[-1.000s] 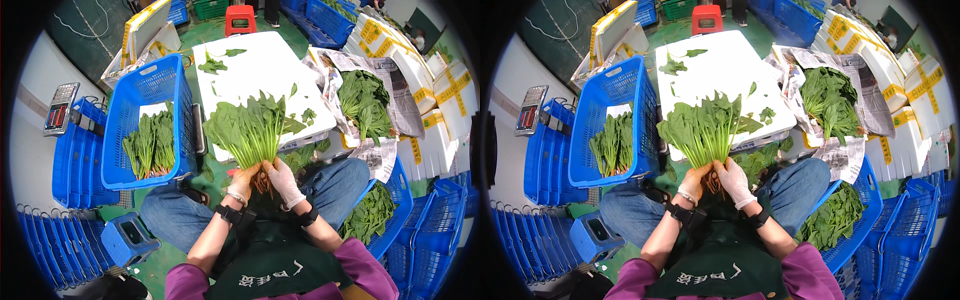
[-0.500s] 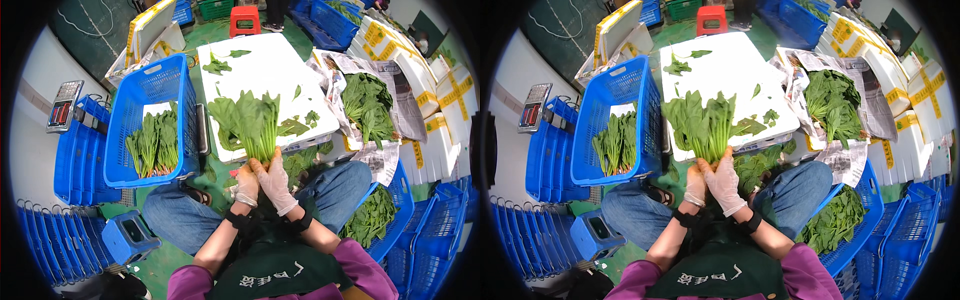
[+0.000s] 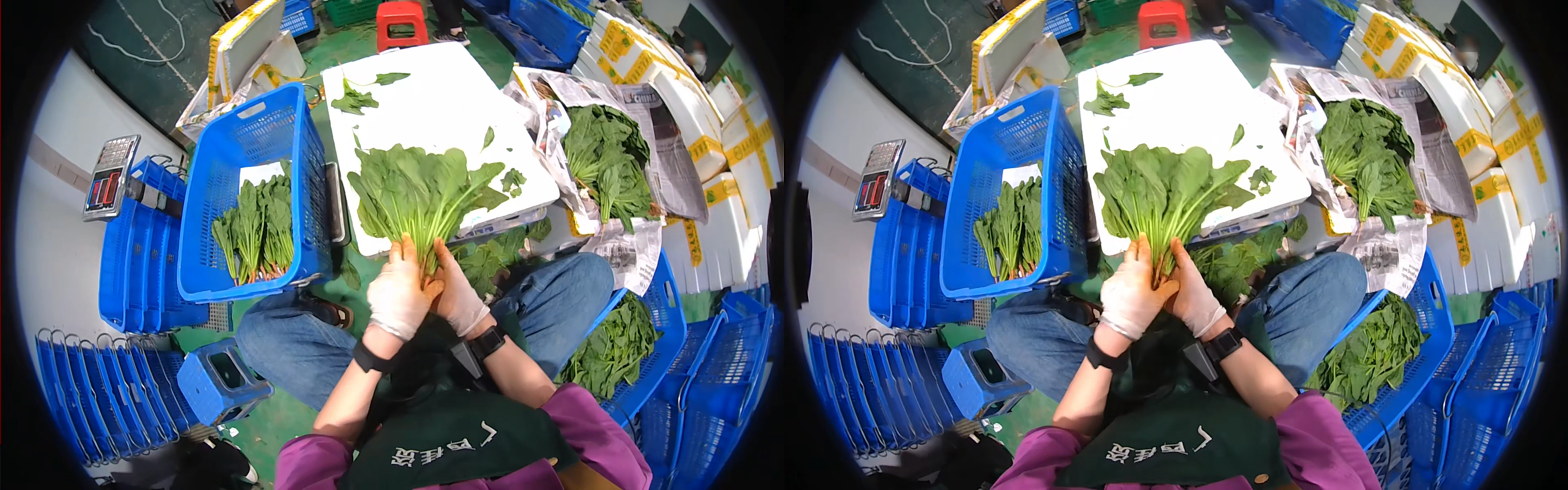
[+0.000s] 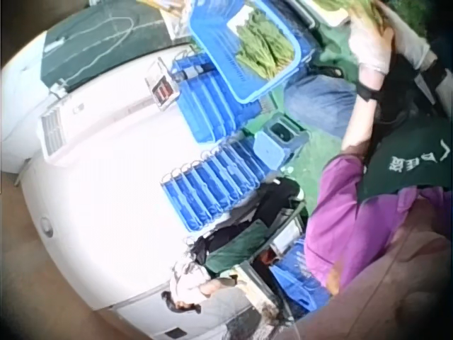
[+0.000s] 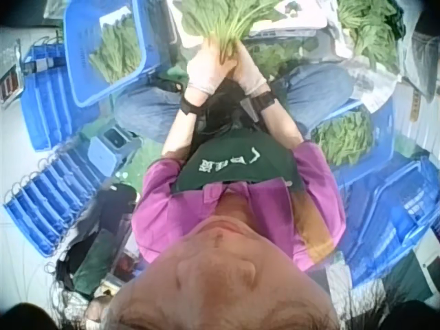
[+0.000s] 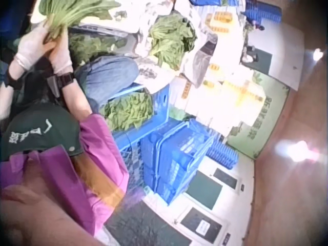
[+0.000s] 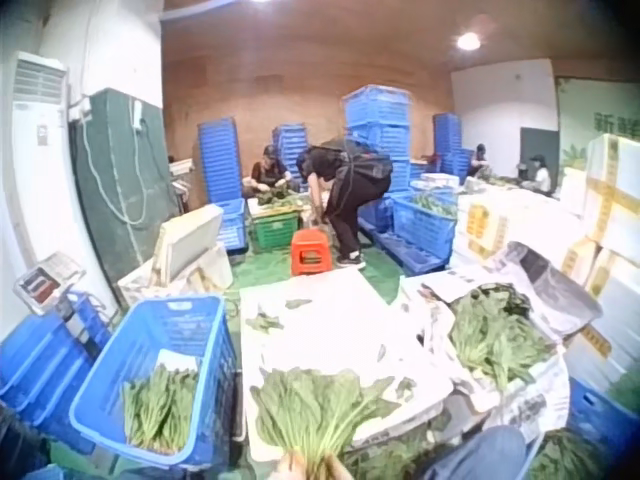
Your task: Sorting and trimming green leafy spinach in an agricultural processing facility.
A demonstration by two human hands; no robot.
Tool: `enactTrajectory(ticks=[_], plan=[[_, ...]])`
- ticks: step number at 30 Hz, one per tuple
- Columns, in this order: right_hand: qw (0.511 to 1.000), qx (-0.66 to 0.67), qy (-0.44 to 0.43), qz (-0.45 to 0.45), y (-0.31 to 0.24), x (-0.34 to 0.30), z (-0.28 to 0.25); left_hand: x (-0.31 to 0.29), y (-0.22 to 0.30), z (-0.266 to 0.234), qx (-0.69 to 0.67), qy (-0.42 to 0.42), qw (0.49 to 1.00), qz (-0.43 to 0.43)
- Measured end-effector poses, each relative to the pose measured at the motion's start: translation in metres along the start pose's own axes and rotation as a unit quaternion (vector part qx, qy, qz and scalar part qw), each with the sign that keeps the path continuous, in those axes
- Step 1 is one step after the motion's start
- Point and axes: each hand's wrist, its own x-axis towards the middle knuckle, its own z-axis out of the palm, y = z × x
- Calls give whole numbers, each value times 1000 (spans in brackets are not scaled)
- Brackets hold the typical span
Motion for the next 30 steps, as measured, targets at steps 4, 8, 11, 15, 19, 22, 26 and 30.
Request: enactTrajectory(ticks=[4, 8, 11, 15, 19, 22, 26, 30], plan=[[980, -179, 76, -45, -9, -9, 16, -11, -37, 20, -358, 80, 923, -119], [961, -263, 84, -33, -17, -11, 9, -2, -64, 41, -700, -110, 652, -270], [914, -361, 151, -103, -18, -9, 4, 9, -54, 49, -833, -182, 465, -240], [868, -430, 192, -158, -12, -6, 11, 25, -74, 74, -816, -227, 488, -208], [847, -446, 194, -216, -19, -7, 10, 23, -47, 63, -789, -159, 569, -166], [856, -433, 221, -175, -22, -2, -2, 15, -46, 72, -798, -155, 546, -203], [863, -426, 229, -148, -18, -3, -5, 15, -63, 75, -822, -276, 448, -218], [835, -474, 259, -104, -18, -8, 3, 23, -51, 73, -823, -274, 452, -209]])
